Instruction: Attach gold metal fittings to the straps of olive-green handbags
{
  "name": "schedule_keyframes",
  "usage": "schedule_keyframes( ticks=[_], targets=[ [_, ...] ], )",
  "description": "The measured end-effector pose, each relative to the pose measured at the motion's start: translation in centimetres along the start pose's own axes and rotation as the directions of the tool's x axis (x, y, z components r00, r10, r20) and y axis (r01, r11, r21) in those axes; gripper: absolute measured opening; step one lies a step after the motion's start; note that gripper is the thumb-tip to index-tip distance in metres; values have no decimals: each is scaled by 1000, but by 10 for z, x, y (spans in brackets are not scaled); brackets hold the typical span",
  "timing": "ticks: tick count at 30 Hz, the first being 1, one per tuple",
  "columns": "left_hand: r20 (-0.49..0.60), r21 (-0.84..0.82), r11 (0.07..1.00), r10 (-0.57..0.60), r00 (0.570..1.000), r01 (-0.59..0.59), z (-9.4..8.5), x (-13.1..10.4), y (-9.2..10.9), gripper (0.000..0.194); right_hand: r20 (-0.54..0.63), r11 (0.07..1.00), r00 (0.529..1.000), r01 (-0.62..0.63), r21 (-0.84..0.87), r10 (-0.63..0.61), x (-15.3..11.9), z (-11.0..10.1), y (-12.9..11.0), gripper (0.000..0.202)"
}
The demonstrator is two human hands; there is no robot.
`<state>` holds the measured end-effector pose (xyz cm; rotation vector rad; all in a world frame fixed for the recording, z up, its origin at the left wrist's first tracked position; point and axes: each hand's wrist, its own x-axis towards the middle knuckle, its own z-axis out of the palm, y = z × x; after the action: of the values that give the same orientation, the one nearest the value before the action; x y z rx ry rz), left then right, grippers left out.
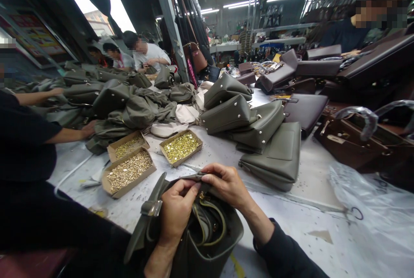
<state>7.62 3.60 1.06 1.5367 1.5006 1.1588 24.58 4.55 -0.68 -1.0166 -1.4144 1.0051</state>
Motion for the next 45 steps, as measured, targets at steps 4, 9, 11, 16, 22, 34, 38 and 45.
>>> schedule_keyframes(
  ticks=[4, 9, 11, 16, 22, 34, 38, 45],
  targets=[
    [-53, 81, 995, 63, 997, -58, 2, 0, -6, 21, -33, 988, 995, -85, 127, 90, 0, 4, 7, 20],
    [-81, 200, 965, 191, 978, -172, 2, -3, -17, 16, 12, 970, 991, -134, 201, 134, 1, 4, 11, 23],
    [-67, 224, 950, 235, 970, -215, 2, -5, -19, 15, 27, 987, 996, -89, 136, 86, 0, 2, 8, 23],
    [-98, 220, 955, 225, 969, -200, 0, -6, -15, 14, 24, 986, 996, 89, -142, -87, -3, 1, -2, 15],
    [-82, 235, 933, 297, 951, -271, 2, -7, -17, 11, 33, 941, 981, 192, -278, -190, -5, 2, -9, 12],
    [-178, 415, 748, 624, 761, -517, -3, -5, -13, 17, 27, 983, 989, 146, -109, -144, -5, 2, 1, 19],
    [-9, 317, 756, 606, 795, -573, -6, 0, -16, 31, 30, 977, 985, 171, -129, -168, -4, 0, -1, 16],
    [114, 211, 817, 524, 844, -536, -13, 9, -16, 20, 35, 975, 981, 192, -112, -189, -3, 0, -1, 12]
  ],
)
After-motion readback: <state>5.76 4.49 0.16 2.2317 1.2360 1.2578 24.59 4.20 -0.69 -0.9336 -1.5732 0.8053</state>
